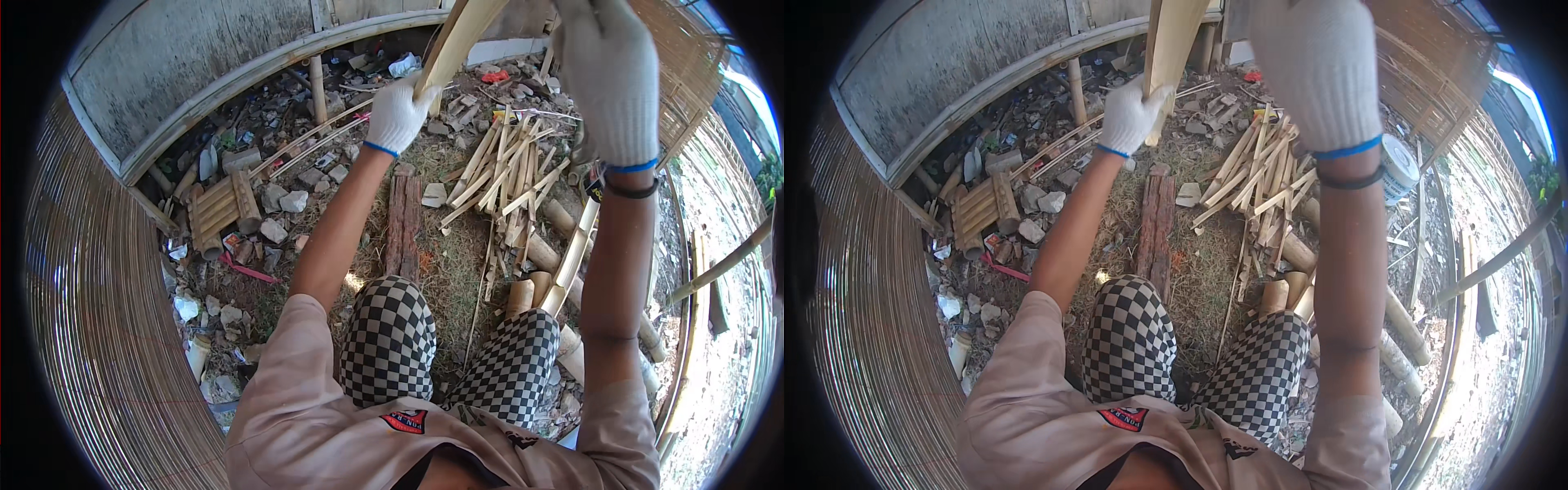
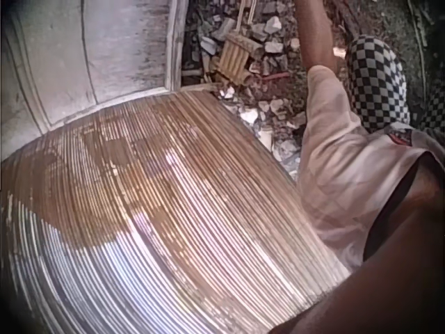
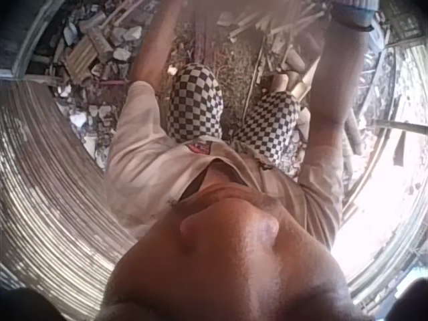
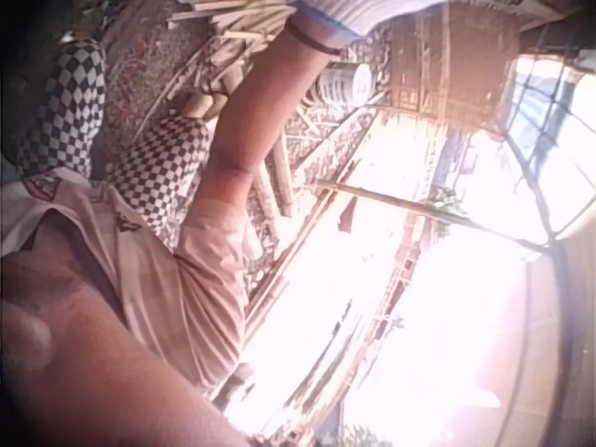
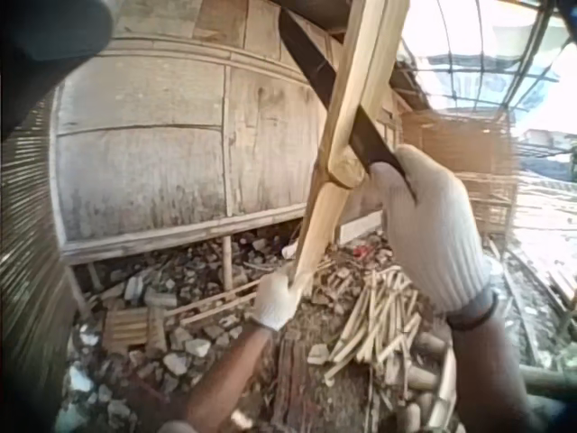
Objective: Using a machete to carve and shape strips of bamboo in an outdoor workspace.
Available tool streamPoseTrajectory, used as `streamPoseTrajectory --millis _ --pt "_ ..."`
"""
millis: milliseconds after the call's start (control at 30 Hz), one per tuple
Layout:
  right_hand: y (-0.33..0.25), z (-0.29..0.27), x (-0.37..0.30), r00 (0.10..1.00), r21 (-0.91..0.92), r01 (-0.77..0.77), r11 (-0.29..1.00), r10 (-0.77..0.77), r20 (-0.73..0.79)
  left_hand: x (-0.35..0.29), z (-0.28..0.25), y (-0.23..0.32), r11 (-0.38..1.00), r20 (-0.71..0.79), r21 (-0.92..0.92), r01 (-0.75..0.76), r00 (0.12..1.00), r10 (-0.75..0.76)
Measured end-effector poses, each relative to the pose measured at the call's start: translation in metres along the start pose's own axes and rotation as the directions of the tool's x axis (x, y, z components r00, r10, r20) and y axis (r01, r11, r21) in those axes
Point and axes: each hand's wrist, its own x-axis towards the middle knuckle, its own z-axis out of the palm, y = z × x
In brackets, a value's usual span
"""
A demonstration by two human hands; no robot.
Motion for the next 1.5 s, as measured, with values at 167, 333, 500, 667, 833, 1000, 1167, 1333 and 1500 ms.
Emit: streamPoseTrajectory --millis 167,333,500,667,833,1000,1167,1333,1500 --pt "-0.003 0.045 0.003 0.979 0.034 0.09 0.995 -0.094 0.182 0.141 -0.082 0.099 0.934 -0.276 0.24 -0.265 0.904 0.327" --pt "0.021 0.064 -0.003 0.918 -0.055 0.197 0.979 -0.164 0.361 -0.022 -0.003 -0.01 0.936 0.361 0.175 0.307 0.864 -0.351" --pt "0.013 0.154 -0.097 0.829 0.106 -0.221 0.97 0.13 0.544 -0.225 -0.039 -0.102 0.664 0.537 0.362 0.655 0.435 -0.723" --pt "0.016 0.122 -0.102 0.839 0.121 -0.26 0.958 0.163 0.518 -0.152 -0.016 -0.047 0.863 0.397 0.264 0.431 0.767 -0.504" --pt "-0.002 0.054 -0.074 0.968 0.323 -0.188 0.928 0.119 0.222 -0.102 0.023 -0.049 0.992 0.173 0.046 0.12 0.977 -0.127" --pt "-0.047 -0.08 0.015 0.857 0.395 0.052 0.917 0.163 -0.49 0.154 -0.064 0.014 0.753 -0.121 0.443 -0.487 0.8 0.588" --pt "-0.008 -0.022 0.007 0.963 -0.327 0.189 0.926 -0.11 0.245 0.104 -0.064 0.075 0.927 -0.131 0.287 -0.24 0.949 0.286" --pt "-0.024 0.172 -0.14 0.799 0.206 -0.264 0.942 0.094 0.594 -0.319 -0.02 -0.134 0.714 0.473 0.219 0.665 0.568 -0.674" --pt "0.003 0.149 -0.145 0.742 0.176 -0.218 0.96 0.046 0.669 -0.28 -0.081 -0.089 0.766 0.004 0.175 0.619 0.777 -0.629"
